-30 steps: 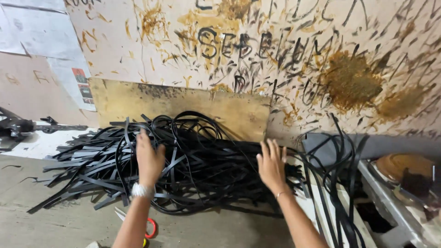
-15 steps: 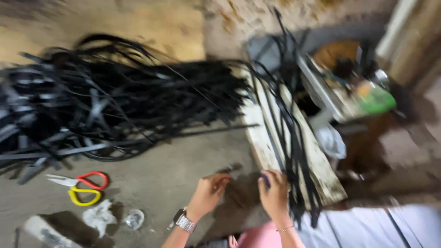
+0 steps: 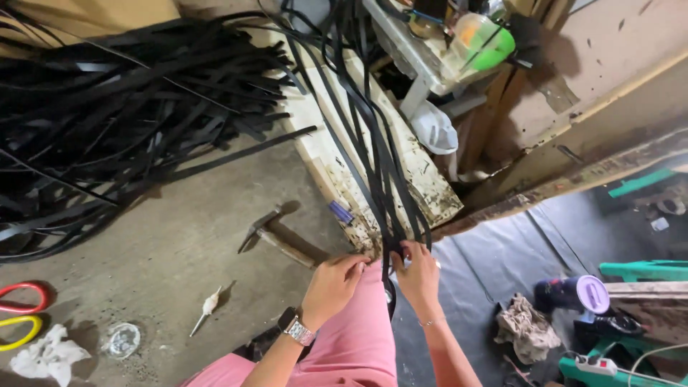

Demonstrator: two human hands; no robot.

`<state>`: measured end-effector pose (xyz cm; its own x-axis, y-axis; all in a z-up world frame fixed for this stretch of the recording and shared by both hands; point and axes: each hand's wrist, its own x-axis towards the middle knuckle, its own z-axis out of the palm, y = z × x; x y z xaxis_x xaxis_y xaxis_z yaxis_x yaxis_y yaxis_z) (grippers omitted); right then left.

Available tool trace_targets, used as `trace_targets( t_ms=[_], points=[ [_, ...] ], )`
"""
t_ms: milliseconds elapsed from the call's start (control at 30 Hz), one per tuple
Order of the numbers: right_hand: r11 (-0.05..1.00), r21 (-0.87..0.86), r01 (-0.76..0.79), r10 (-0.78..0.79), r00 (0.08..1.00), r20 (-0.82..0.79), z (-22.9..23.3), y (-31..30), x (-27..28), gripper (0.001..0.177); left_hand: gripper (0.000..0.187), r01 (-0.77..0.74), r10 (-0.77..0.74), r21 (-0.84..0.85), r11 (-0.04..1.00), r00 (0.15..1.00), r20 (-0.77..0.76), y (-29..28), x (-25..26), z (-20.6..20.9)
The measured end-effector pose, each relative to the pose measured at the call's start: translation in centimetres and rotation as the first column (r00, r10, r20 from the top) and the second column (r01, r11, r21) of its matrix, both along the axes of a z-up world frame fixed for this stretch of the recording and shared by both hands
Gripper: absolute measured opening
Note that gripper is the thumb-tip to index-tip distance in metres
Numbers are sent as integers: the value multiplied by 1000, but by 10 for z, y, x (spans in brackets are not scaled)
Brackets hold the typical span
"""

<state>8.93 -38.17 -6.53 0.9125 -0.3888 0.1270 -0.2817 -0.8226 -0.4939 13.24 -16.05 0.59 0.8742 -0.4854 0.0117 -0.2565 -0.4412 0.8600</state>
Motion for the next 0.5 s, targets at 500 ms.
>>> trace_targets(
  t_ms=[500],
  points=[
    [961, -247, -122, 148, 985, 91, 10, 21, 8, 35, 32, -7, 0, -158, 987, 999, -41, 4, -32, -3]
  ],
)
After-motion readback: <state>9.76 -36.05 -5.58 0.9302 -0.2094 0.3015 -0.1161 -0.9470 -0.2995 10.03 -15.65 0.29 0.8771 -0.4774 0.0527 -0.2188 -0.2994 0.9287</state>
